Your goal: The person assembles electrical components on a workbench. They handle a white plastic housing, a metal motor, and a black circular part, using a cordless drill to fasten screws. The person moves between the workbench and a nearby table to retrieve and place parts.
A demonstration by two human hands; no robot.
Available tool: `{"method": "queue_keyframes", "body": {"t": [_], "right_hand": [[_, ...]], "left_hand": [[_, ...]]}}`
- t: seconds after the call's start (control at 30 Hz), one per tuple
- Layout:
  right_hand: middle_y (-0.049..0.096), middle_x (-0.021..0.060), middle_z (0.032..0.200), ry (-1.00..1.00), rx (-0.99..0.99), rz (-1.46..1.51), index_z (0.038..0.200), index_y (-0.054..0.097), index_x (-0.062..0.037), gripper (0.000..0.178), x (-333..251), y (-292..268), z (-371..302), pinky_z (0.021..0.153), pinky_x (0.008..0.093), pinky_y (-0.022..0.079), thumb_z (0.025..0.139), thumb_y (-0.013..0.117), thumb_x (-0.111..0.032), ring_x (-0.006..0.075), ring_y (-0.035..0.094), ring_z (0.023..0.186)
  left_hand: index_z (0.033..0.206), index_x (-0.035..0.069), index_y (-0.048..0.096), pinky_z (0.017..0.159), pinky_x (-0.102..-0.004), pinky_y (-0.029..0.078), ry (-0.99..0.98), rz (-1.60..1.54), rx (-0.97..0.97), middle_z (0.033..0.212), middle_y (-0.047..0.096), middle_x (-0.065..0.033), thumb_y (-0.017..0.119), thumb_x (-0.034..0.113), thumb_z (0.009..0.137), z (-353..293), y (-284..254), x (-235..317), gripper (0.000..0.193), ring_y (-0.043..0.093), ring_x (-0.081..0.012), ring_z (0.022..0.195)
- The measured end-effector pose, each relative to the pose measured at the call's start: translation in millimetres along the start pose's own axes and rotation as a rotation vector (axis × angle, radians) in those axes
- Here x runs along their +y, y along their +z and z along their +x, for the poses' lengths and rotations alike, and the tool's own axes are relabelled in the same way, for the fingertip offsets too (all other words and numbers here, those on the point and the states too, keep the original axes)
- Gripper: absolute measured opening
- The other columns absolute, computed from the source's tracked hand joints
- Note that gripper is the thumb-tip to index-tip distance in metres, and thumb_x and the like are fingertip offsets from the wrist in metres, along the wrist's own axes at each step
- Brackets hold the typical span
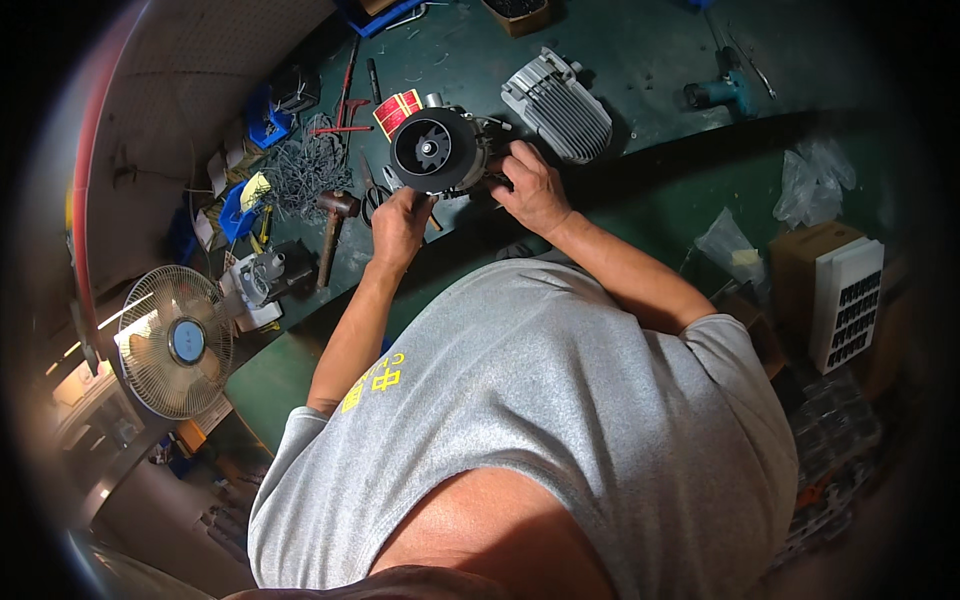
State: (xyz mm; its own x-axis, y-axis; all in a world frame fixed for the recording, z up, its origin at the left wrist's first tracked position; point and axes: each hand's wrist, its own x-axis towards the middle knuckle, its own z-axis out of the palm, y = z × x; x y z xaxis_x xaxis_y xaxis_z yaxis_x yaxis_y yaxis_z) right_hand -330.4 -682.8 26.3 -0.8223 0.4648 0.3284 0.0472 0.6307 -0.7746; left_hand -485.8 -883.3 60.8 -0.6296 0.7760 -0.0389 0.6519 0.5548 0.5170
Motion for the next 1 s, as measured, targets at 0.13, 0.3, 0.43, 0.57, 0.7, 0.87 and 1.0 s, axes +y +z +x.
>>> {"method": "queue_keyframes", "body": {"t": [0.13, 0.3, 0.43, 0.57, 0.7, 0.87, 1.0], "right_hand": [[0.060, 0.0145, 0.103, 0.002, -0.005, -0.016, 0.097, 0.067, -0.0015, 0.022, -2.3, 2.0, -0.8, 0.079, 0.0426, 0.053, 0.077, 0.076, -0.007, 0.0361, 0.062, 0.094], [0.061, 0.0149, 0.104, -0.005, 0.023, -0.005, 0.099, 0.067, -0.0010, 0.025, -1.1, 2.8, -0.2, 0.084, 0.0413, 0.052, 0.077, 0.078, -0.009, 0.0340, 0.062, 0.096], [0.063, 0.0145, 0.107, 0.297, 0.141, 0.196, 0.104, 0.066, 0.0009, 0.030, 3.3, 13.2, 3.1, 0.089, 0.0395, 0.050, 0.082, 0.078, -0.015, 0.0299, 0.063, 0.101], [0.062, 0.0210, 0.129, 0.573, 0.071, 0.426, 0.132, 0.058, 0.0012, 0.059, 4.5, 24.4, 21.3, 0.106, 0.0419, 0.046, 0.081, 0.078, -0.022, 0.0352, 0.059, 0.121], [0.059, 0.0211, 0.137, 0.456, 0.052, 0.504, 0.143, 0.049, 0.0021, 0.070, 25.9, 41.1, 21.3, 0.110, 0.0399, 0.044, 0.082, 0.077, -0.019, 0.0320, 0.057, 0.129], [0.065, 0.0189, 0.129, 0.411, 0.068, 0.622, 0.142, 0.050, 0.0027, 0.068, 18.7, 43.3, 22.6, 0.106, 0.0365, 0.047, 0.082, 0.075, -0.016, 0.0282, 0.062, 0.122], [0.067, 0.0202, 0.123, 0.374, 0.113, 0.563, 0.137, 0.053, 0.0038, 0.065, 15.8, 41.2, 22.6, 0.102, 0.0370, 0.050, 0.080, 0.075, -0.017, 0.0293, 0.066, 0.115]], "left_hand": [[0.100, 0.004, 0.068, 0.072, -0.0441, 0.054, 0.007, 0.016, 0.015, 0.091, 0.070, -0.0178, 0.075, 0.018, 0.089, -2.2, 4.9, -6.3, 0.019, 0.069, -0.0390, 0.085], [0.101, 0.006, 0.069, 0.072, -0.0432, 0.055, 0.045, 0.013, 0.057, 0.093, 0.071, -0.0172, 0.075, 0.018, 0.088, -2.9, 7.2, -10.4, 0.019, 0.069, -0.0380, 0.085], [0.105, 0.003, 0.071, 0.073, -0.0411, 0.056, -0.039, -0.132, 0.041, 0.095, 0.073, -0.0180, 0.075, 0.012, 0.086, -4.1, -2.2, -7.6, 0.021, 0.072, -0.0336, 0.083], [0.114, -0.003, 0.070, 0.076, -0.0362, 0.057, -0.177, -0.306, 0.127, 0.091, 0.075, -0.0199, 0.070, 0.003, 0.088, 10.6, -44.3, -7.3, 0.026, 0.075, -0.0229, 0.082], [0.106, -0.003, 0.069, 0.067, -0.0386, 0.056, -0.056, -0.042, 0.090, 0.082, 0.074, -0.0173, 0.071, 0.028, 0.093, 50.1, -115.8, 79.5, 0.033, 0.074, -0.0290, 0.072], [0.121, 0.002, 0.056, 0.066, -0.0429, 0.056, 0.052, 0.455, -0.255, 0.075, 0.071, -0.0168, 0.070, 0.051, 0.091, 80.4, -125.2, 135.8, 0.059, 0.073, -0.0336, 0.071], [0.124, 0.005, 0.053, 0.069, -0.0469, 0.055, 0.090, 0.582, -0.406, 0.081, 0.071, -0.0158, 0.074, 0.048, 0.087, 94.3, -119.3, 145.1, 0.061, 0.073, -0.0339, 0.077]]}}
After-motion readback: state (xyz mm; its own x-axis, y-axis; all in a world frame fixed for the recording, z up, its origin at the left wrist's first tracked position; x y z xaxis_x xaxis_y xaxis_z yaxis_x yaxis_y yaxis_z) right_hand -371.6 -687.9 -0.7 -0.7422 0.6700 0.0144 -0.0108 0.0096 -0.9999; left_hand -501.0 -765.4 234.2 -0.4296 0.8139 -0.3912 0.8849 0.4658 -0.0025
